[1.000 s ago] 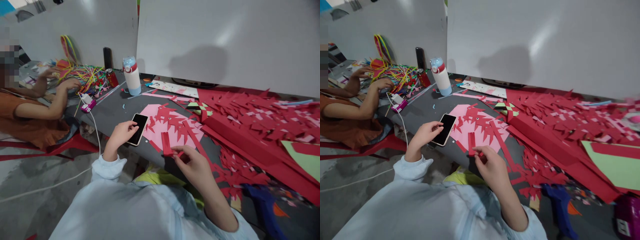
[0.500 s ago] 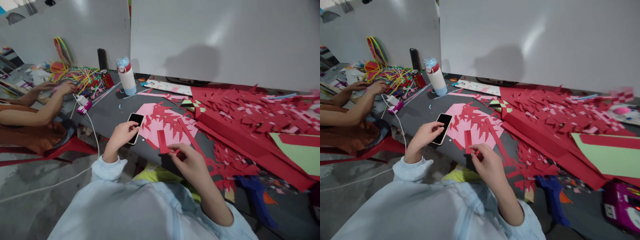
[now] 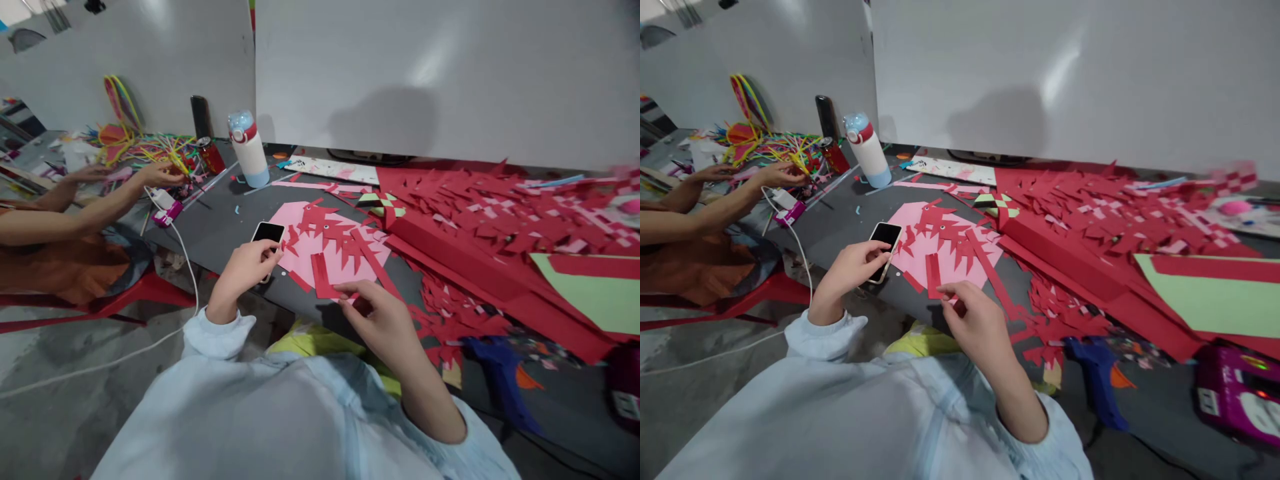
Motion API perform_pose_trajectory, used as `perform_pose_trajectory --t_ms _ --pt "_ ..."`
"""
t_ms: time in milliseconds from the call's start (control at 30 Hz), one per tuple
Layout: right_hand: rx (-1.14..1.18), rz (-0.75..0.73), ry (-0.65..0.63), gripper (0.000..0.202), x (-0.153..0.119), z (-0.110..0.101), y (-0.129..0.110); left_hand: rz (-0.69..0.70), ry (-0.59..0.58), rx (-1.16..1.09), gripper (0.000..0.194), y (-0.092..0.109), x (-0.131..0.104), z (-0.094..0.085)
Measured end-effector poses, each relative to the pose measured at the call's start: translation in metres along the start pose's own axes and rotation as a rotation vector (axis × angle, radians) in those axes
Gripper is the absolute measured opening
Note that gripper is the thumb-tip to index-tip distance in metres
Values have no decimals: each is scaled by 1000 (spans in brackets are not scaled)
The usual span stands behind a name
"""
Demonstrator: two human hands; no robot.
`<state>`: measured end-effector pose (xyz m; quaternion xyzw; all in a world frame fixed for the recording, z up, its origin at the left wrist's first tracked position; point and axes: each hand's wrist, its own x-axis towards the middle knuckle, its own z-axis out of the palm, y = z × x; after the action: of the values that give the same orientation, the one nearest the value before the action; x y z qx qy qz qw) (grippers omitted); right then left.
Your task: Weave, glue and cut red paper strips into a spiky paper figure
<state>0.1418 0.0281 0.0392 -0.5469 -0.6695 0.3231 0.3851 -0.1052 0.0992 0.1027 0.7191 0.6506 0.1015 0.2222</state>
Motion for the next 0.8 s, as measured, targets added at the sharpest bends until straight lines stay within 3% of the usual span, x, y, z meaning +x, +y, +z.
perform_pose_trajectory --t_ms 233,400,600,800 --pt "-13 -1 8 21 -2 -3 -3 -19 -60 195 37 0 9 -14" --pt "-20 -6 12 20 -2 -3 -3 -48 -93 305 35 -14 27 -39" --pt "-23 -48 16 18 -1 -2 -5 -217 -65 413 30 -59 86 -70" --pt "-55 -59 9 17 3 1 -10 -410 93 510 34 -106 156 -85"
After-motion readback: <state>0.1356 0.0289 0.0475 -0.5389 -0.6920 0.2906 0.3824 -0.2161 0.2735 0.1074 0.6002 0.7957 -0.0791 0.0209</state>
